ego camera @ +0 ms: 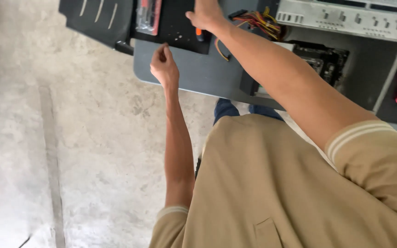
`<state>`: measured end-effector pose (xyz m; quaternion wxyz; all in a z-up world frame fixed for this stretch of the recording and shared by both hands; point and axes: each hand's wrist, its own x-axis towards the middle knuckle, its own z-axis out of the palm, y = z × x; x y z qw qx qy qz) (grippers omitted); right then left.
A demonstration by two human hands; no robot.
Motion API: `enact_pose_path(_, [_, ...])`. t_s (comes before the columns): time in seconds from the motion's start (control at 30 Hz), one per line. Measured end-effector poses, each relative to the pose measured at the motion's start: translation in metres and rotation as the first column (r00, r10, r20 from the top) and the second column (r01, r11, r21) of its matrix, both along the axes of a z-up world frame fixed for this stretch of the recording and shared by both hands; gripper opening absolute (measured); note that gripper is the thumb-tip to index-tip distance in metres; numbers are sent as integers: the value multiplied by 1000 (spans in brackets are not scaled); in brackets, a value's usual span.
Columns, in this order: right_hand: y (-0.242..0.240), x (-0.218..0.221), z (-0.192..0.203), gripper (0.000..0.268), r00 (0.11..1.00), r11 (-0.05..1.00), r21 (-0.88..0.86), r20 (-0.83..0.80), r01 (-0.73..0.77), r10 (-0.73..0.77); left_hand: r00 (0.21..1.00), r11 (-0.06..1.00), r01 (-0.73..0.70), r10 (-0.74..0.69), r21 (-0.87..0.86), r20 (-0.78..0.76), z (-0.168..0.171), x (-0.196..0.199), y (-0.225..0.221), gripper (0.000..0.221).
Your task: Reinstalling a power supply unit into a computer case and securing it with screws using a screwdriver.
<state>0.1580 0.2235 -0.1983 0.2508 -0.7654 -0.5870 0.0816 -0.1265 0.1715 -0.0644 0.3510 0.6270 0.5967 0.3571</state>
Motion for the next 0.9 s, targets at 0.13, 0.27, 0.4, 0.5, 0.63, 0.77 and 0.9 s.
enact_pose_path(0.13, [4, -3, -25, 52, 973, 912, -362, -50, 191, -224, 994, 959, -68, 88, -274, 60, 38, -55, -33, 40])
enact_pose_path(0.27, [0, -14, -7, 34, 889, 914, -336, -313, 227, -335, 954, 937, -72, 165, -342, 251, 29, -81, -50, 31])
enact_pose_path(0.4, [-33, -7, 81, 31, 695, 948, -217, -645, 232, -318, 944, 947, 55, 54, -317, 325, 62, -54, -48, 34])
enact_pose_path(0.5, [-141, 1, 161, 31, 429, 961, -93, -881, 259, -200, 908, 944, 119, 22, -309, 419, 75, -17, -48, 35])
enact_pose_path(0.63, [-246, -20, 358, 29, 307, 994, 81, -946, -77, 101, 621, 907, 284, 73, -310, 781, 33, 29, -51, 31])
enact_pose_path(0.77, [-356, -8, 372, 32, 461, 990, 118, -876, -74, 139, 261, 788, 573, 86, -226, 962, 52, 58, -91, 26])
enact_pose_path(0.9, [-431, 7, 344, 39, 509, 996, 87, -857, -1, 75, 194, 693, 688, 109, -215, 975, 41, 83, -113, 25])
